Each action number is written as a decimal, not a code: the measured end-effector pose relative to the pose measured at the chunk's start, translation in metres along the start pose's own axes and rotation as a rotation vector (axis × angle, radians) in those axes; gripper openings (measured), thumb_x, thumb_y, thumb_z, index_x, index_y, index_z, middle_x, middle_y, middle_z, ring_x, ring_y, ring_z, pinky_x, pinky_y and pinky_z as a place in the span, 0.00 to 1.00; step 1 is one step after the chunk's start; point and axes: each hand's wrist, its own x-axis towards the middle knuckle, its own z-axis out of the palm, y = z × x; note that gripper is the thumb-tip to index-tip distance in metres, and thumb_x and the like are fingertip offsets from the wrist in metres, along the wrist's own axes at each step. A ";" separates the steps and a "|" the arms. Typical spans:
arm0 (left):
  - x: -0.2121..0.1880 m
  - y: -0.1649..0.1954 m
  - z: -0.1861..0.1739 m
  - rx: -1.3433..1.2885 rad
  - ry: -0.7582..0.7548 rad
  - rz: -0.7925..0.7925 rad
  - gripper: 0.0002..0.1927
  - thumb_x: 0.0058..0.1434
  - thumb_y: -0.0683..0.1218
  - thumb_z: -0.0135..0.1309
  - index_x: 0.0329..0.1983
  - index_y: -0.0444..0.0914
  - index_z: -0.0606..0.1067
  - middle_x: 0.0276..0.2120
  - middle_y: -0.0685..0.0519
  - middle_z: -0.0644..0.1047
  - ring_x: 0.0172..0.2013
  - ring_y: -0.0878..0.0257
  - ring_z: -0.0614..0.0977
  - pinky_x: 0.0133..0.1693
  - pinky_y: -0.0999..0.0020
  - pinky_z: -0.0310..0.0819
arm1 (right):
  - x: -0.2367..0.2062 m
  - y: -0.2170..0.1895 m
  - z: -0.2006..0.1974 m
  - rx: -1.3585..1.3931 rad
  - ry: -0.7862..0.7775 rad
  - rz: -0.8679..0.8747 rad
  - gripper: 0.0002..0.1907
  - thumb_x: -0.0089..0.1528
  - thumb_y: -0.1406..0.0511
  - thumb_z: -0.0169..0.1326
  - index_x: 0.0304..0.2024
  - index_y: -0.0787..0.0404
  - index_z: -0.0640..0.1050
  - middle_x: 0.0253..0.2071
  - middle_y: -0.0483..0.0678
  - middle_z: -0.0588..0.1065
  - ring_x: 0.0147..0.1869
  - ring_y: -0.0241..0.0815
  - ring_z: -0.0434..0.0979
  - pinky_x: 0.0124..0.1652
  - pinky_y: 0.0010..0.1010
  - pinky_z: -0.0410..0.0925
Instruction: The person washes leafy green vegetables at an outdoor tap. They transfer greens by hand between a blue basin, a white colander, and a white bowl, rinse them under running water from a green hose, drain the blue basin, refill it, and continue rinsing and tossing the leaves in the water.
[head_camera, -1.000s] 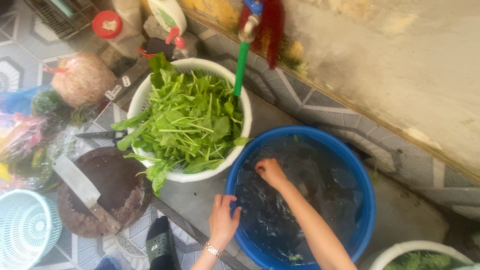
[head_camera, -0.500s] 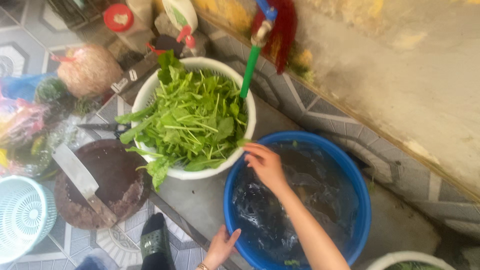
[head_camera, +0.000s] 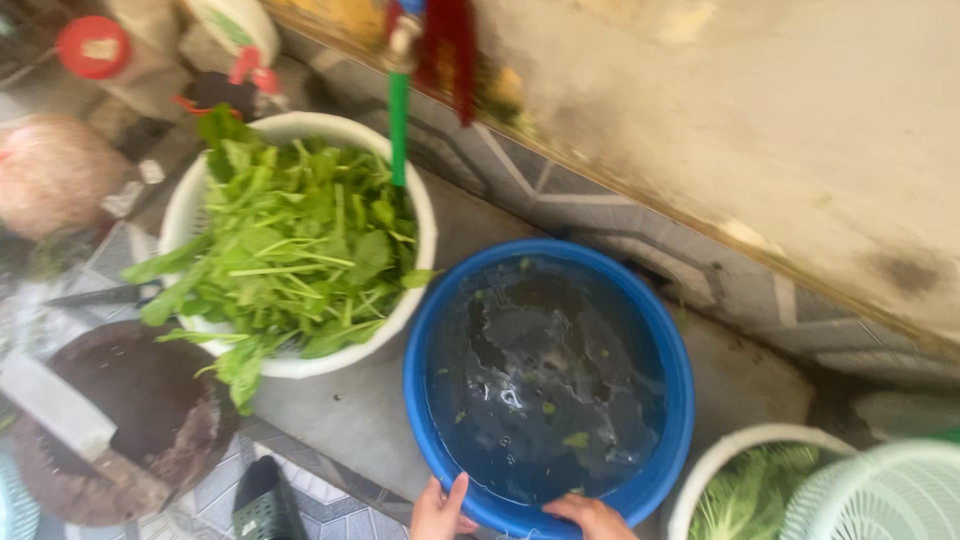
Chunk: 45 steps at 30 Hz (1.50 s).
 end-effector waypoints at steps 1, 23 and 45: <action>-0.006 0.003 0.005 0.000 0.004 -0.019 0.27 0.63 0.57 0.55 0.59 0.39 0.67 0.28 0.43 0.82 0.21 0.52 0.85 0.25 0.58 0.84 | -0.014 0.007 0.009 -0.109 0.096 -0.070 0.24 0.52 0.68 0.68 0.52 0.57 0.82 0.50 0.52 0.80 0.57 0.55 0.78 0.55 0.45 0.67; -0.095 0.146 0.050 0.013 -0.298 0.267 0.30 0.56 0.42 0.61 0.61 0.34 0.64 0.44 0.41 0.82 0.38 0.51 0.87 0.39 0.55 0.89 | -0.052 -0.121 -0.079 -0.341 0.605 -0.056 0.18 0.41 0.75 0.57 0.35 0.60 0.81 0.35 0.47 0.79 0.44 0.50 0.78 0.46 0.40 0.67; -0.091 0.215 0.032 0.173 -0.126 0.461 0.20 0.57 0.44 0.61 0.50 0.33 0.72 0.33 0.45 0.83 0.27 0.59 0.84 0.30 0.64 0.82 | 0.035 -0.050 -0.206 -0.471 0.650 0.308 0.38 0.58 0.68 0.58 0.72 0.43 0.69 0.76 0.57 0.57 0.66 0.68 0.65 0.55 0.50 0.67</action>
